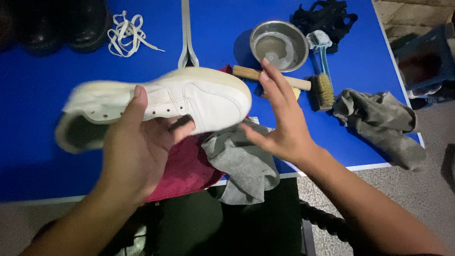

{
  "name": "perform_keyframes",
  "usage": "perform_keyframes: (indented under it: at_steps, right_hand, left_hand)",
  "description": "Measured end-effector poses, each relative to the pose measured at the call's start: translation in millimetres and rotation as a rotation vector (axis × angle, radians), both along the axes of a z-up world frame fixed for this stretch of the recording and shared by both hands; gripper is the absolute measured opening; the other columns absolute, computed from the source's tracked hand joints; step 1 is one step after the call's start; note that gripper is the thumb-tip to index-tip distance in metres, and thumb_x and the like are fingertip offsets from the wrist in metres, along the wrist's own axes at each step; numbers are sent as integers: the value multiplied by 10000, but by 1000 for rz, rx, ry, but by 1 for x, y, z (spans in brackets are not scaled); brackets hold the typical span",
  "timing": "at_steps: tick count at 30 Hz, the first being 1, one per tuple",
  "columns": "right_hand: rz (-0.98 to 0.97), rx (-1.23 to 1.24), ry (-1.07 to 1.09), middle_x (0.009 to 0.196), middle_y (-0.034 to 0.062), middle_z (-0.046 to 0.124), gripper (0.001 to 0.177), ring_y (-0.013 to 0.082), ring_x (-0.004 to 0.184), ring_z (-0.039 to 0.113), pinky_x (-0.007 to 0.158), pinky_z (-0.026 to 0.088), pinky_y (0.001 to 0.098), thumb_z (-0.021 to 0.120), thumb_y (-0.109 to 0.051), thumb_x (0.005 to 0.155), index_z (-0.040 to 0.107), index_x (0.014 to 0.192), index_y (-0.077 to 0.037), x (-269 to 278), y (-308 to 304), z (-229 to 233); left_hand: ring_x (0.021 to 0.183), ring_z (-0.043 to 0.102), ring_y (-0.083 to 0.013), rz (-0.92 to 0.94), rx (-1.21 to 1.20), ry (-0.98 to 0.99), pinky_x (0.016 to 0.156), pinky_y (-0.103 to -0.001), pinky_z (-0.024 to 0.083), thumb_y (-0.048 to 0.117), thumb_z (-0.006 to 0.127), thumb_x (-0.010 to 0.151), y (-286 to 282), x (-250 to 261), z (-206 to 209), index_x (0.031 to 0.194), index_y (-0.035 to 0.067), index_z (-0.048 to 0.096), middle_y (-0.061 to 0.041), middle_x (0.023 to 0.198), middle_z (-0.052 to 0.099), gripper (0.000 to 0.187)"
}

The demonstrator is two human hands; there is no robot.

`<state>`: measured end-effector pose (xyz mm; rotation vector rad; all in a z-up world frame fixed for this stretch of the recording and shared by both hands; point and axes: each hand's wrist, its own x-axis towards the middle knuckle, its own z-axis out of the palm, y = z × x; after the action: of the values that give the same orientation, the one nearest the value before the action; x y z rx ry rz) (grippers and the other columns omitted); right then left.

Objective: The person wipes a white sneaker with a gray cloth, then dips the cloth into a metal bowl of soapy water and continues wiping the shoe. They switch to a yellow brush and scrub the shoe's upper and sole areas.

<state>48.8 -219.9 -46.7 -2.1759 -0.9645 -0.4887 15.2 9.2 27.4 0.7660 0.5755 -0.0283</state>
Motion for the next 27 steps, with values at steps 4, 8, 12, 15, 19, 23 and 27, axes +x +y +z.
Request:
perform_keyframes:
  at_steps: [4, 8, 12, 15, 19, 23, 27]
  right_hand:
    - [115, 67, 137, 1593, 153, 111, 1078, 337, 1523, 140, 1275, 193, 515, 813, -427, 749, 95, 1508, -161, -9, 7, 23]
    - [428, 272, 483, 1584, 220, 101, 1060, 353, 1514, 148, 1266, 170, 505, 801, -284, 701, 90, 1471, -120, -25, 15, 51]
    - [505, 400, 580, 1426, 208, 381, 802, 334, 1408, 380, 1192, 346, 484, 786, -259, 716, 292, 1339, -151, -39, 18, 70]
    - [294, 375, 486, 1339, 107, 453, 932, 286, 1308, 499, 1159, 411, 446, 822, -357, 576, 337, 1322, -79, -49, 15, 72]
    - [279, 370, 437, 1325, 188, 505, 919, 303, 1276, 537, 1156, 410, 443, 813, -342, 578, 341, 1302, -33, -51, 23, 77]
    - [132, 566, 671, 1276, 124, 519, 961, 198, 1195, 507, 1073, 401, 336, 836, -215, 501, 375, 1315, 6, -37, 23, 57]
    - [12, 920, 972, 1112, 108, 609, 725, 204, 1022, 582, 883, 522, 348, 797, -104, 538, 491, 1189, -16, -26, 24, 36]
  left_hand:
    - [616, 550, -185, -227, -51, 22, 666, -397, 569, 369, 488, 909, 17, -9, -6, 1099, -2, 554, -148, 764, 568, 422]
    - [598, 453, -162, -319, -84, 275, 791, -464, 525, 305, 461, 938, 13, -20, 15, 908, 45, 493, -96, 680, 465, 263]
    - [1064, 610, -314, -660, -526, -287, 915, -445, 506, 206, 504, 917, 20, -27, 37, 1244, -53, 505, -237, 1181, 604, 417]
    - [1152, 538, -320, -807, -617, -409, 1031, -400, 390, 159, 489, 1000, 25, -26, 58, 1294, -97, 421, -273, 1235, 538, 396]
    - [1124, 572, -323, -923, -488, -391, 988, -364, 425, 256, 479, 979, 28, -20, 44, 1241, -187, 427, -309, 1204, 558, 517]
    - [926, 682, -108, -950, 1054, -245, 814, -281, 502, 373, 545, 796, 25, -20, 35, 995, 114, 660, 7, 1013, 731, 347]
    - [517, 484, -141, -977, 1498, 122, 493, -323, 355, 457, 645, 712, 13, -7, 41, 1170, 266, 607, -8, 621, 591, 498]
